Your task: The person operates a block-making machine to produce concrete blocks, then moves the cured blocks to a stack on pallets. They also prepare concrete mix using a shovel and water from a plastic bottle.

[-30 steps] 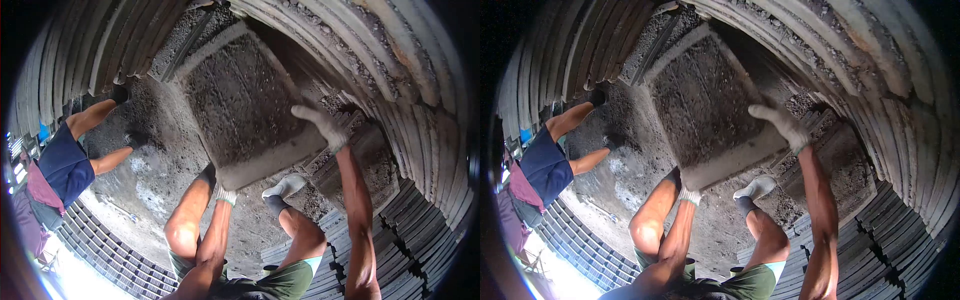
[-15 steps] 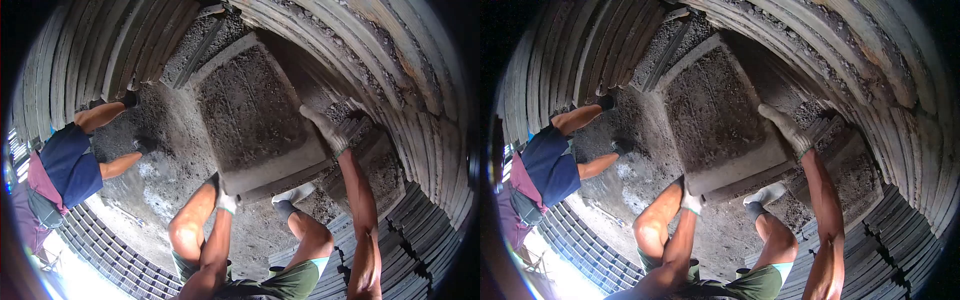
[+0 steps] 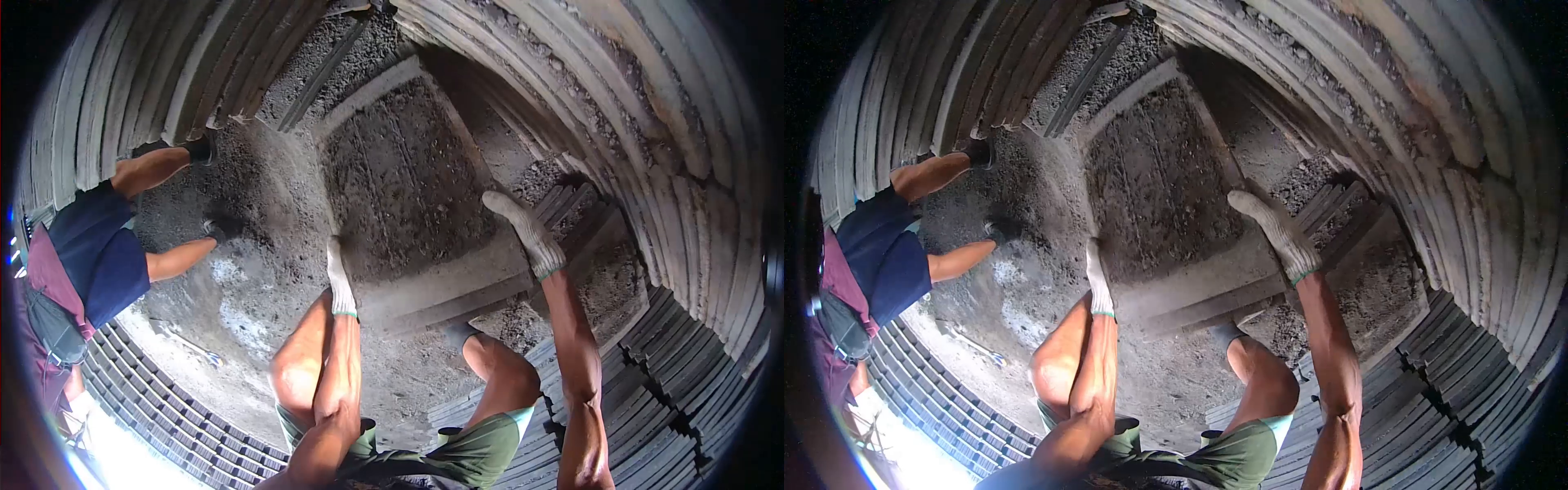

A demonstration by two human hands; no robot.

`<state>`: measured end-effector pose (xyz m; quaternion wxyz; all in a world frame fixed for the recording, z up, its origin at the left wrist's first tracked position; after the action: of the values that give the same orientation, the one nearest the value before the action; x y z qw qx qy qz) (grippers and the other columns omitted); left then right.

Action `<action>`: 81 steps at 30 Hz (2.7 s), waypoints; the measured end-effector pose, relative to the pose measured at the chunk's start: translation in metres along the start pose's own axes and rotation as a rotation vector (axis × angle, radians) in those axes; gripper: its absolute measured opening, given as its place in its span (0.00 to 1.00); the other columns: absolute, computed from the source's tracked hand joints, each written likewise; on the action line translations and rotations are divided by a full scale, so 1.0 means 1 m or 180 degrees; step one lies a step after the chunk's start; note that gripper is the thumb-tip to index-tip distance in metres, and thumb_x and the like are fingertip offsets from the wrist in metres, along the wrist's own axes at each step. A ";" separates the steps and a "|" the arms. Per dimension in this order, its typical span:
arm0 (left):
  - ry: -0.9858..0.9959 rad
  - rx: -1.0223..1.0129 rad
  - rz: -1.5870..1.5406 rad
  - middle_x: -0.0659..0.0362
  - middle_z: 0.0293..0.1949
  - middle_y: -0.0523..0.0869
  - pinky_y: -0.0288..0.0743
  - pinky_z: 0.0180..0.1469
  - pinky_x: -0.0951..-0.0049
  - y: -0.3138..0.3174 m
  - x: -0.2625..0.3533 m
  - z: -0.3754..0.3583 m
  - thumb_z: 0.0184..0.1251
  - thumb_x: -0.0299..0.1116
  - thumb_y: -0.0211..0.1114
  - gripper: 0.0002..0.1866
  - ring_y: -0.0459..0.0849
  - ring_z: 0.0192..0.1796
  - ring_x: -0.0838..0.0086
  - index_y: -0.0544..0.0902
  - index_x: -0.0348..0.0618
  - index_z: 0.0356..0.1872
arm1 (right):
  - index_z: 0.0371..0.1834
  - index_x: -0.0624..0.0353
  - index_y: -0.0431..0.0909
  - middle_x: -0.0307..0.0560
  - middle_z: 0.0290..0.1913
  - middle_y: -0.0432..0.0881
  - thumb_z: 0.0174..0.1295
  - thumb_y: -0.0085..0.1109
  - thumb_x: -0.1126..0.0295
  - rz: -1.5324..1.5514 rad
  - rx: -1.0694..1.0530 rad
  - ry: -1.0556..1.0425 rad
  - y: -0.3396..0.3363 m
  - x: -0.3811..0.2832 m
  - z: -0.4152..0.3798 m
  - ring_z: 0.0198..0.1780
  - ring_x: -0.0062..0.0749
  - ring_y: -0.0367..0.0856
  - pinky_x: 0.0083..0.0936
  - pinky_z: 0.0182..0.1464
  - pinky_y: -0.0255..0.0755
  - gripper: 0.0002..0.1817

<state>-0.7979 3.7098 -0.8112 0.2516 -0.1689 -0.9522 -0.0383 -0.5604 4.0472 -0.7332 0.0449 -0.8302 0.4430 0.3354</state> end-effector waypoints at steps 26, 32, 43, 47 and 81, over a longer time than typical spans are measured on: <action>-0.0198 -0.0485 0.0780 0.60 0.54 0.87 0.76 0.61 0.76 -0.076 0.093 -0.245 0.81 0.38 0.57 0.20 0.82 0.54 0.79 0.81 0.36 0.64 | 0.74 0.70 0.68 0.48 0.66 0.79 0.60 0.60 0.71 -0.0643 0.1441 0.0465 0.165 -0.165 -0.363 0.67 0.28 0.74 0.24 0.71 0.62 0.36; 0.0688 -0.1136 0.0925 0.55 0.58 0.87 0.74 0.70 0.69 -0.100 0.118 -0.378 0.78 0.31 0.58 0.17 0.83 0.63 0.70 0.82 0.34 0.61 | 0.73 0.73 0.69 0.48 0.64 0.80 0.56 0.61 0.71 -0.0403 0.1799 -0.0146 0.202 -0.244 -0.597 0.64 0.28 0.76 0.24 0.69 0.64 0.37; 0.2260 -0.1085 -0.0035 0.61 0.50 0.87 0.74 0.59 0.73 -0.051 0.473 -0.780 0.71 0.44 0.69 0.26 0.81 0.52 0.77 0.83 0.32 0.61 | 0.64 0.72 0.79 0.38 0.48 0.82 0.59 0.57 0.73 -0.1115 0.1586 -0.2264 0.244 -0.430 -0.860 0.45 0.18 0.75 0.18 0.47 0.71 0.27; 0.2849 -0.0780 -0.0219 0.63 0.44 0.88 0.78 0.51 0.73 -0.065 0.596 -0.847 0.73 0.42 0.67 0.21 0.82 0.45 0.80 0.85 0.32 0.55 | 0.62 0.72 0.80 0.33 0.44 0.81 0.64 0.57 0.74 -0.1819 0.1607 -0.2794 0.275 -0.535 -0.835 0.40 0.14 0.73 0.16 0.40 0.69 0.23; 0.4375 0.0367 0.0013 0.52 0.64 0.82 0.72 0.65 0.68 -0.032 0.903 -0.512 0.82 0.46 0.52 0.31 0.80 0.62 0.69 0.68 0.32 0.74 | 0.55 0.65 0.86 0.47 0.48 0.90 0.72 0.64 0.62 -0.1223 0.1396 -0.3444 0.522 -0.881 -0.422 0.50 0.27 0.85 0.28 0.60 0.75 0.18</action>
<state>-1.3072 3.8714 0.0789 0.8068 -0.0944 -0.5769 -0.0856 -1.0785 4.1965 0.2338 0.4928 -0.5787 0.2586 0.5962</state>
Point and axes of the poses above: each hand's wrist, its own z-axis towards the middle knuckle, its own y-axis out of the palm, x = y × z, the point moved 7 cm from there along z, towards the middle knuckle
